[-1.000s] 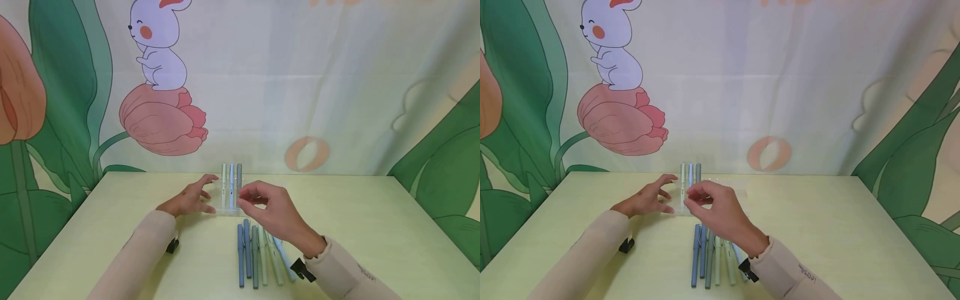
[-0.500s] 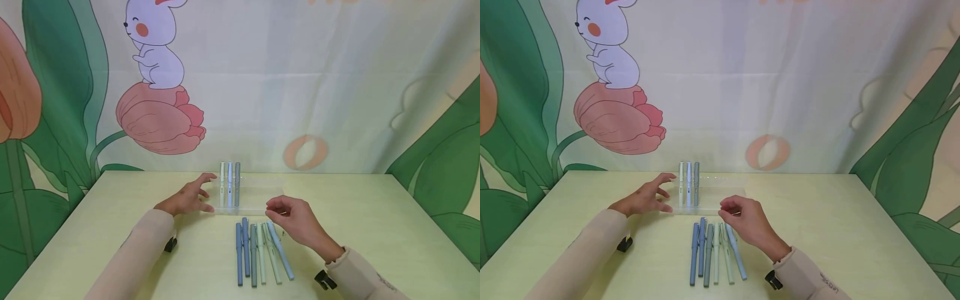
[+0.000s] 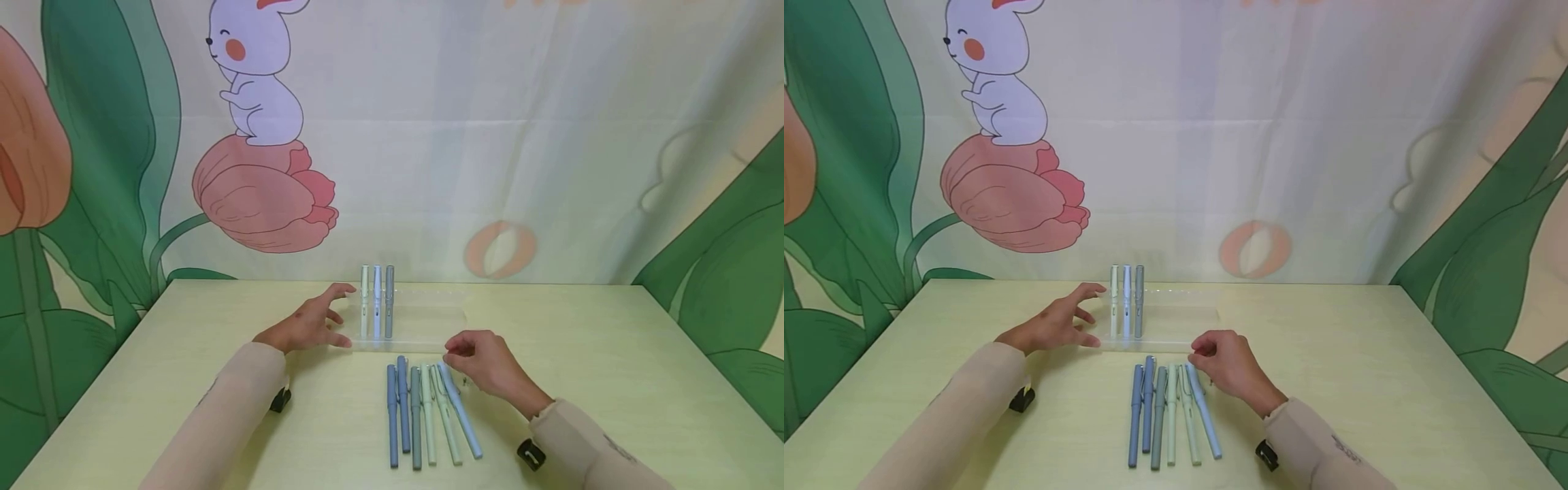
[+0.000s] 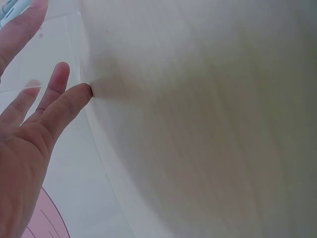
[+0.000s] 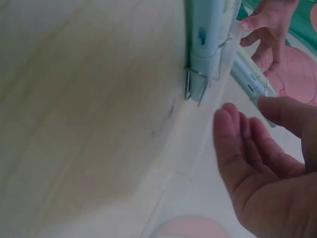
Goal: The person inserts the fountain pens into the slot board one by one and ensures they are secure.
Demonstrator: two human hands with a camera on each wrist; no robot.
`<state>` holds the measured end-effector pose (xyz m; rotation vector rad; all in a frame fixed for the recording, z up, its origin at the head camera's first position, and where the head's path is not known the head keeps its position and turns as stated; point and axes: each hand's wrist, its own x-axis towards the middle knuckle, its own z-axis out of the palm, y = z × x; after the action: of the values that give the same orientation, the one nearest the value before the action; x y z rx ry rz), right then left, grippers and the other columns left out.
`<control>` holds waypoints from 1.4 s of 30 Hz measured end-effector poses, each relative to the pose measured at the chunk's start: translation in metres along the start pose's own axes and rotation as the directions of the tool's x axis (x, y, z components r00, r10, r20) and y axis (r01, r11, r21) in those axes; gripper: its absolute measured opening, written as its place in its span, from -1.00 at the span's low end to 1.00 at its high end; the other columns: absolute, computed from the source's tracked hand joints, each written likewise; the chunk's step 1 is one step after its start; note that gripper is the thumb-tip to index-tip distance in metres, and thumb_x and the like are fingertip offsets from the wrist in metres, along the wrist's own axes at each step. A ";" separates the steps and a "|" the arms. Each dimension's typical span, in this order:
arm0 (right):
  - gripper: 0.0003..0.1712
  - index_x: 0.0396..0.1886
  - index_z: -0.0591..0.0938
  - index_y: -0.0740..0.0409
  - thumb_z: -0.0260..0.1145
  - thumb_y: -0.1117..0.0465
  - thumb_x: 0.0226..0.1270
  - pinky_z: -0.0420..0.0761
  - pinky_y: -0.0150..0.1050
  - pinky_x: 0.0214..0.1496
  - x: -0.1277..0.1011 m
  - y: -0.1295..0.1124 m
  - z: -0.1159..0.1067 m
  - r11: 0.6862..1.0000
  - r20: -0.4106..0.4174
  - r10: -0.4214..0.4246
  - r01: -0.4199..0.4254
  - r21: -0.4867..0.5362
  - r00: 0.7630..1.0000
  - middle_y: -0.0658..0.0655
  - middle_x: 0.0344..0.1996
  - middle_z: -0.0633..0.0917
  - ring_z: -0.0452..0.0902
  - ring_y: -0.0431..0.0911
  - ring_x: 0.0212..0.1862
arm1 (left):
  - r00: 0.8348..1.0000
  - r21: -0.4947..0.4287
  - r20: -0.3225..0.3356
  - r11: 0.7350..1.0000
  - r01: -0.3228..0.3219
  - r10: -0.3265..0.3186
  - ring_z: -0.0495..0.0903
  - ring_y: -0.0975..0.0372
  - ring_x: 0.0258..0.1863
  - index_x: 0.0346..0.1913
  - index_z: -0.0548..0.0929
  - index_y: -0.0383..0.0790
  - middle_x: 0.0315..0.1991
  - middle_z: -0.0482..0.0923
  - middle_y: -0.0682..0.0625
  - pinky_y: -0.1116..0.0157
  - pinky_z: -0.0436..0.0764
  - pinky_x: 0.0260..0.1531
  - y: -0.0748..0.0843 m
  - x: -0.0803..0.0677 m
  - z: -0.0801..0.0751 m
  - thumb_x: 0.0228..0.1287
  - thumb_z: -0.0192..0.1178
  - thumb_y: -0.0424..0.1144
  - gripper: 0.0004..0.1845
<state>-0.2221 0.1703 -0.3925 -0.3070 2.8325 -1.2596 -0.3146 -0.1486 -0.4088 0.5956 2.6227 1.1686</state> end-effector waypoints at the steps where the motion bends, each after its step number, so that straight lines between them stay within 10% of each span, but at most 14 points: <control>1: -0.84 -0.17 0.71 0.31 0.41 0.33 0.28 0.62 -0.25 -0.28 0.001 0.002 0.001 1.000 0.013 0.008 -0.008 -0.015 1.000 0.03 -0.37 0.71 0.60 -0.15 -0.35 | 1.000 0.000 0.000 1.000 0.001 -0.001 0.56 0.00 0.12 0.48 0.13 0.07 0.52 0.12 -0.16 0.03 0.59 0.07 0.000 0.000 0.000 -0.01 0.56 -0.35 0.05; 21: -0.84 -0.41 0.66 0.21 0.50 0.26 0.20 0.52 -0.31 -0.51 0.016 0.007 0.011 0.977 0.164 0.205 -0.191 -0.095 0.965 0.06 -0.63 0.61 0.52 -0.14 -0.57 | 1.000 -0.002 0.001 1.000 -0.003 0.003 0.56 0.01 0.12 0.48 0.13 0.06 0.52 0.13 -0.13 0.04 0.59 0.07 -0.002 -0.003 0.002 -0.01 0.56 -0.35 0.05; 42: -0.64 0.01 0.59 0.38 0.38 0.22 0.36 0.71 -0.05 -0.12 0.037 -0.026 -0.027 0.992 0.160 0.073 -0.088 0.090 0.984 0.19 -0.27 0.67 0.69 -0.07 -0.34 | 1.000 0.014 0.000 1.000 -0.026 0.026 0.56 0.02 0.10 0.49 0.13 0.03 0.52 0.13 -0.15 0.08 0.60 0.03 -0.002 0.001 -0.002 -0.01 0.57 -0.34 0.05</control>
<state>-0.2565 0.1659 -0.3533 -0.2716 2.6162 -1.2907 -0.3165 -0.1511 -0.4092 0.6334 2.6331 1.1591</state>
